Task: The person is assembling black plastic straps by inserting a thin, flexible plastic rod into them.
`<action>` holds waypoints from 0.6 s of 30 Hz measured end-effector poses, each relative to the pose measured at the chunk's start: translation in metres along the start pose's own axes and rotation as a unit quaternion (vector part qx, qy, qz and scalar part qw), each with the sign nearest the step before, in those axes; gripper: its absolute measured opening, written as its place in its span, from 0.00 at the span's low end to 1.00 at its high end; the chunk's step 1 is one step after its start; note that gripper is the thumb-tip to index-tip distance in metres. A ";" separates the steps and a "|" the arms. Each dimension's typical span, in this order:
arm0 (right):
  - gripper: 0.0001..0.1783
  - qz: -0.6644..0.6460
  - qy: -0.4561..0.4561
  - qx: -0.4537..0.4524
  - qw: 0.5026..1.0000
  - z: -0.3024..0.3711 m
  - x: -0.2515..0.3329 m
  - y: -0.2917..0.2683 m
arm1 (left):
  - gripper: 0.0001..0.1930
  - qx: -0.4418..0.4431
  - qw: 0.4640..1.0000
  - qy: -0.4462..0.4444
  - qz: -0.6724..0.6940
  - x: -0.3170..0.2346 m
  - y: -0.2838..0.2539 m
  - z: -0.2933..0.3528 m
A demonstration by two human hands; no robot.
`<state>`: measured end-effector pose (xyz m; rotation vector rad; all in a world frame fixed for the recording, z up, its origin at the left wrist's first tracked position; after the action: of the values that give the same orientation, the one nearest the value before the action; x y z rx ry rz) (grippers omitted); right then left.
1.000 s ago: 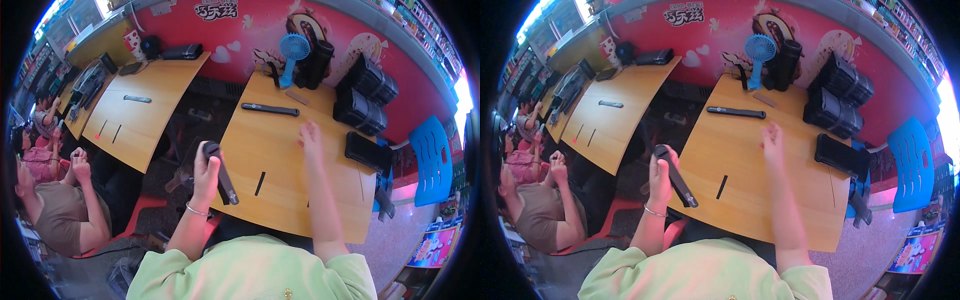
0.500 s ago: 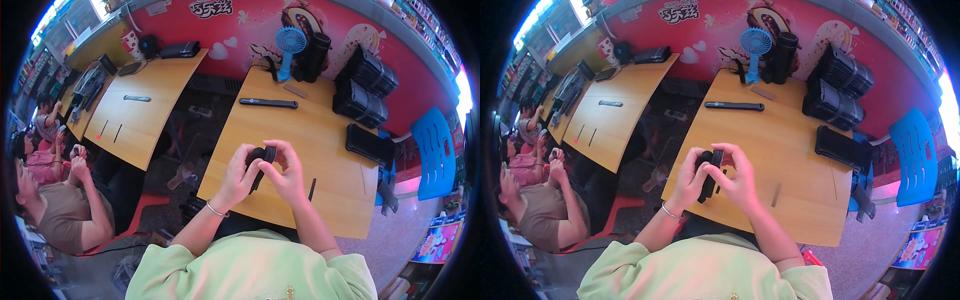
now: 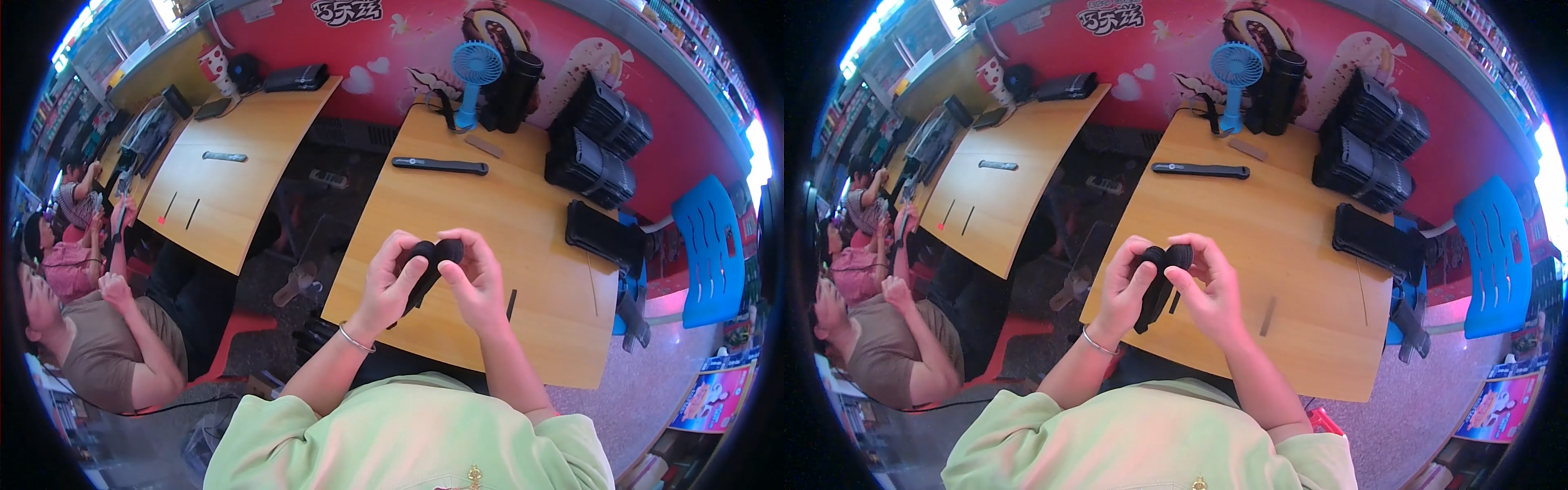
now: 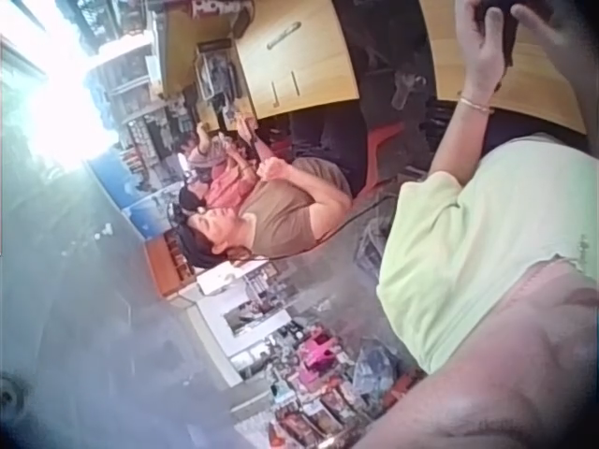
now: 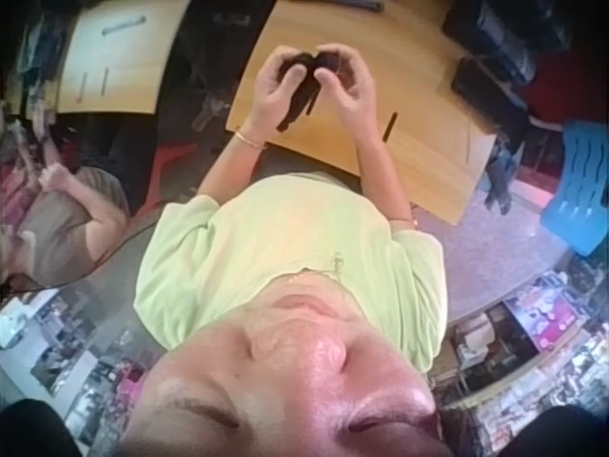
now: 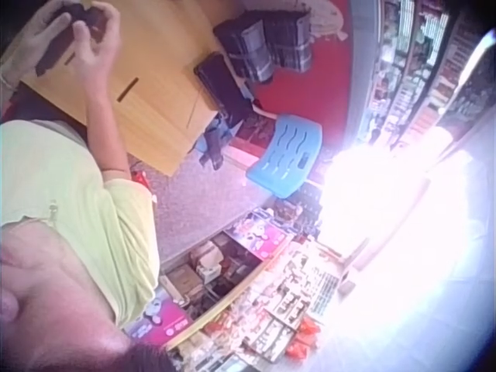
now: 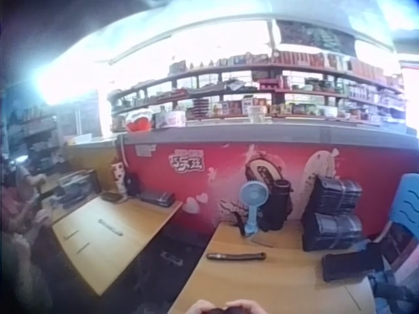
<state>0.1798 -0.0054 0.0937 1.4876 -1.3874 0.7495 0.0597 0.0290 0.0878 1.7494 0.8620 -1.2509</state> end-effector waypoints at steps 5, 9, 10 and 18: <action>0.18 -0.047 0.006 0.013 0.999 -0.002 0.005 0.005 | 0.08 0.029 0.996 0.005 0.085 -0.001 -0.003 -0.002; 0.16 -0.067 0.038 -0.046 0.996 0.001 -0.003 -0.010 | 0.15 -0.017 0.994 -0.013 0.112 -0.003 -0.014 -0.005; 0.15 -0.071 0.050 -0.080 0.993 0.002 -0.007 -0.018 | 0.17 -0.045 0.986 -0.009 0.158 -0.005 -0.019 -0.007; 0.14 -0.118 0.065 -0.173 0.976 0.009 -0.013 -0.043 | 0.16 -0.035 0.931 -0.027 0.363 -0.008 -0.047 -0.020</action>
<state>0.2177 -0.0117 0.0695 1.2749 -1.1507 0.4216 0.0252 0.0669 0.0890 1.7257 0.1708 -0.7498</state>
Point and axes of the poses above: each hand's wrist, its own z-axis away from the middle knuckle, its own y-axis out of the palm, x = y × z, the point moved 8 cm from there along -z, towards the middle knuckle, and after that the axes turned 8 degrees about -y, right-handed, at the moved point
